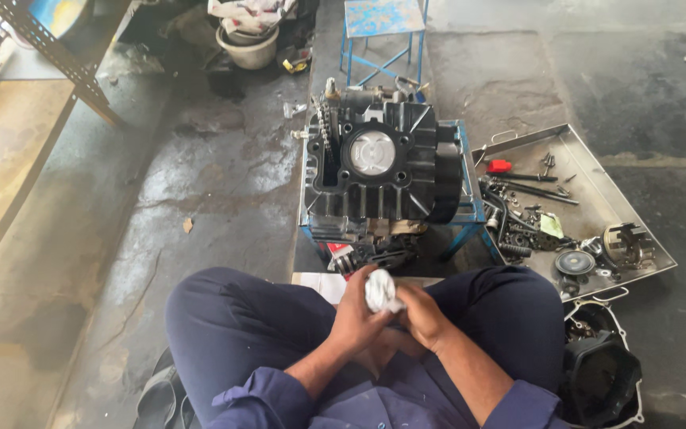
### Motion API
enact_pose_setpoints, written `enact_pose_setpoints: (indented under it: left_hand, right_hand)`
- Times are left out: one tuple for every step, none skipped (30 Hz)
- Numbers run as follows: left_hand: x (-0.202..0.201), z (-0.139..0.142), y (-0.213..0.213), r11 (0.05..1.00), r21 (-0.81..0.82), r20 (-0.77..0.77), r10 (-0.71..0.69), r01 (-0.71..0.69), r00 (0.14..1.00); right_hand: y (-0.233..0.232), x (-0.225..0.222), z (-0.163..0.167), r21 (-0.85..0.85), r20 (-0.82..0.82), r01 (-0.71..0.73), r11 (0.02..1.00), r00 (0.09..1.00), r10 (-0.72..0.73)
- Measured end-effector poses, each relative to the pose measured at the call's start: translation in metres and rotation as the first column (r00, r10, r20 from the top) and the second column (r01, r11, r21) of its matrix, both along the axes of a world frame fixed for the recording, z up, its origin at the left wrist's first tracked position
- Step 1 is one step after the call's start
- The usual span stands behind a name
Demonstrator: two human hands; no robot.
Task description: The person sits on the floor and works on a disassembled motorcycle engine. They wipe the engine casing with a cloth, apply sealant to a gasket, and fit the gasket onto the engine block.
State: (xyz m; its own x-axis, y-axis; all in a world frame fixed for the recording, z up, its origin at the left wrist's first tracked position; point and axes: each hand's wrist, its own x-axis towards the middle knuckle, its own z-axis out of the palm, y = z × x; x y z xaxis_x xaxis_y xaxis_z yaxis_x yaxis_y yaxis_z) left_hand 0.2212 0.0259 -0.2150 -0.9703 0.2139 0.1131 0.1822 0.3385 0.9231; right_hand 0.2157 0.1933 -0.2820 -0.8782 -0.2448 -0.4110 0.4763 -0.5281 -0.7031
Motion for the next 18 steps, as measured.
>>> enact_pose_setpoints:
  left_hand:
    - [0.000, -0.001, -0.002, 0.999, 0.031, 0.072, 0.021, -0.024, 0.997]
    - [0.001, -0.001, -0.003, 1.000, -0.005, 0.077, 0.018, -0.018, 0.997]
    - [0.002, -0.002, -0.004, 0.999, -0.040, 0.085, 0.015, -0.012, 0.996]
    - [0.004, -0.002, -0.005, 0.997, -0.075, 0.095, 0.013, -0.005, 0.995]
    - [0.004, -0.002, -0.004, 0.992, -0.123, 0.124, 0.000, 0.015, 0.992]
    - [0.005, -0.003, -0.003, 0.985, -0.169, 0.154, -0.011, 0.037, 0.988]
    - [0.005, -0.002, -0.002, 0.975, -0.214, 0.182, -0.020, 0.060, 0.983]
    - [0.004, -0.002, -0.001, 0.964, -0.251, 0.193, -0.037, 0.086, 0.980]
    - [0.004, -0.001, 0.000, 0.952, -0.286, 0.205, -0.053, 0.111, 0.977]
    - [0.003, 0.000, 0.001, 0.937, -0.321, 0.217, -0.068, 0.137, 0.974]
    - [0.003, 0.001, 0.002, 0.936, -0.328, 0.219, -0.052, 0.124, 0.974]
    - [0.002, 0.002, 0.001, 0.935, -0.336, 0.221, -0.036, 0.110, 0.975]
    - [0.002, 0.004, 0.001, 0.934, -0.344, 0.225, -0.019, 0.098, 0.974]
    - [0.001, 0.005, 0.000, 0.950, -0.307, 0.214, 0.008, 0.059, 0.977]
    - [0.000, 0.007, -0.001, 0.963, -0.270, 0.204, 0.036, 0.020, 0.978]
    - [-0.001, 0.009, -0.002, 0.973, -0.232, 0.195, 0.065, -0.018, 0.979]
    - [-0.001, 0.010, -0.003, 0.986, -0.165, 0.127, 0.030, -0.009, 0.991]
    - [-0.001, 0.012, -0.005, 0.995, -0.097, 0.055, -0.001, 0.006, 0.999]
  right_hand:
    - [0.001, -0.001, 0.002, 0.089, -0.035, -0.063, 0.994, 0.997, 0.066]
    - [0.003, -0.002, 0.003, 0.177, -0.095, -0.133, 0.975, 0.984, 0.152]
    - [0.006, -0.002, 0.003, 0.267, -0.145, -0.195, 0.944, 0.960, 0.239]
    - [0.009, -0.003, 0.002, 0.359, -0.184, -0.247, 0.900, 0.927, 0.328]
    - [0.011, -0.003, 0.000, 0.402, -0.185, -0.261, 0.878, 0.916, 0.357]
    - [0.012, -0.003, -0.002, 0.444, -0.184, -0.273, 0.853, 0.904, 0.386]
    - [0.013, -0.004, -0.005, 0.487, -0.184, -0.283, 0.826, 0.892, 0.414]
    - [0.014, -0.004, -0.007, 0.522, -0.169, -0.275, 0.807, 0.894, 0.414]
    - [0.013, -0.003, -0.010, 0.556, -0.155, -0.267, 0.787, 0.897, 0.414]
    - [0.012, -0.004, -0.011, 0.590, -0.139, -0.260, 0.764, 0.900, 0.414]
    - [0.011, -0.004, -0.011, 0.615, -0.171, -0.203, 0.762, 0.909, 0.380]
    - [0.009, -0.005, -0.010, 0.637, -0.203, -0.145, 0.757, 0.916, 0.347]
    - [0.008, -0.006, -0.008, 0.656, -0.235, -0.088, 0.750, 0.920, 0.314]
    - [0.007, -0.006, -0.005, 0.680, -0.270, -0.032, 0.732, 0.918, 0.291]
    - [0.007, -0.008, -0.001, 0.701, -0.305, 0.024, 0.713, 0.914, 0.269]
    - [0.007, -0.009, 0.005, 0.719, -0.340, 0.081, 0.691, 0.907, 0.247]
    - [0.006, -0.009, 0.010, 0.661, -0.200, -0.019, 0.750, 0.959, 0.201]
    - [0.006, -0.007, 0.015, 0.583, -0.050, -0.105, 0.805, 0.985, 0.165]
